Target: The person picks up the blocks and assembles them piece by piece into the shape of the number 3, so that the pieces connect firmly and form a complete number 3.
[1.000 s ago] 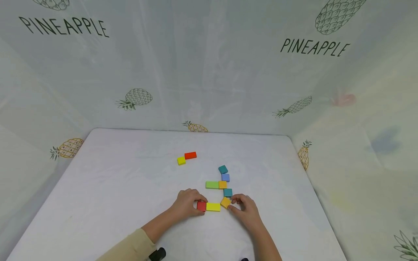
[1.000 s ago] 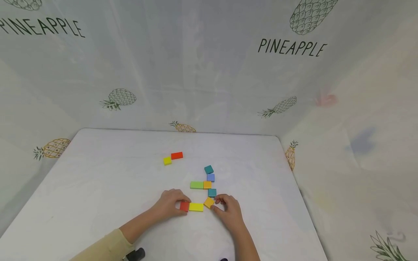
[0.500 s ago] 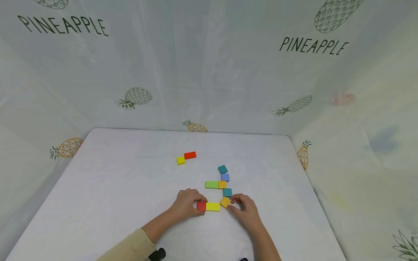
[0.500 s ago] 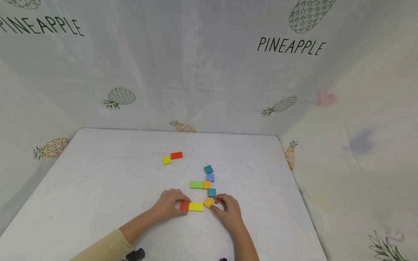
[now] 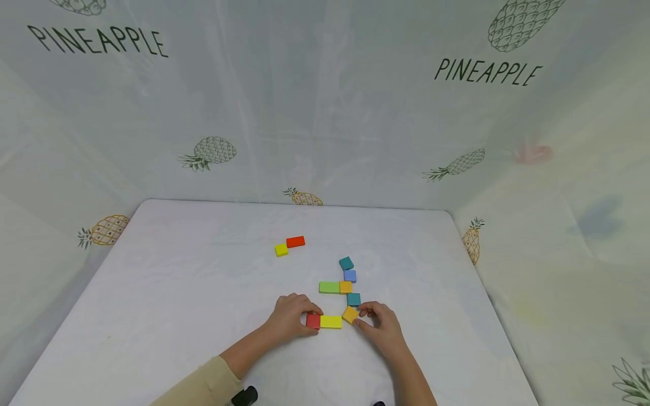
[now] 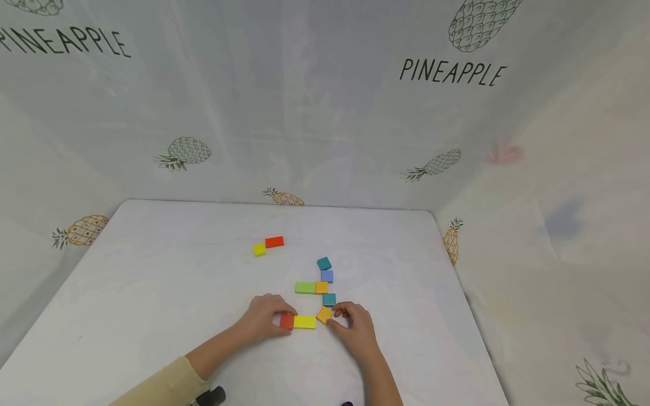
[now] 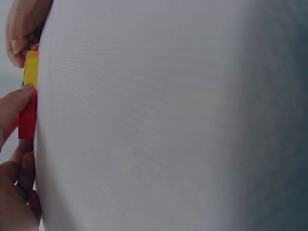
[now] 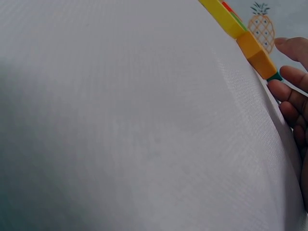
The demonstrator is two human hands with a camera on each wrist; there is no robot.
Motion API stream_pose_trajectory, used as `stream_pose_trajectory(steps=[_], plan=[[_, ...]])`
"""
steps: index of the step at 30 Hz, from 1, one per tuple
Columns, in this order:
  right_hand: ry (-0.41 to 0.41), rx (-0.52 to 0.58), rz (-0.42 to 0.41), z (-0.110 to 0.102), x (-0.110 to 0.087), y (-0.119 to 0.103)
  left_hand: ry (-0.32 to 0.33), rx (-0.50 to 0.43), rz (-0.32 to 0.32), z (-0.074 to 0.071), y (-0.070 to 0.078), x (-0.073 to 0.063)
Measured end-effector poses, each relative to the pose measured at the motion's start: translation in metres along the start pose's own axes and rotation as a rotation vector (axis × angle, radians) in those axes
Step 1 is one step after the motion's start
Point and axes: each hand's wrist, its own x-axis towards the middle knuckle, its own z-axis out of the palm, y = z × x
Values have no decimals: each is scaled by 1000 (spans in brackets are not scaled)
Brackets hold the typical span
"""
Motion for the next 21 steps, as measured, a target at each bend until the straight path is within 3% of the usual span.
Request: stream_pose_trajectory(steps=[21], plan=[[-10, 10, -2, -1, 0, -1, -5, -4, 9, -1, 0, -1]])
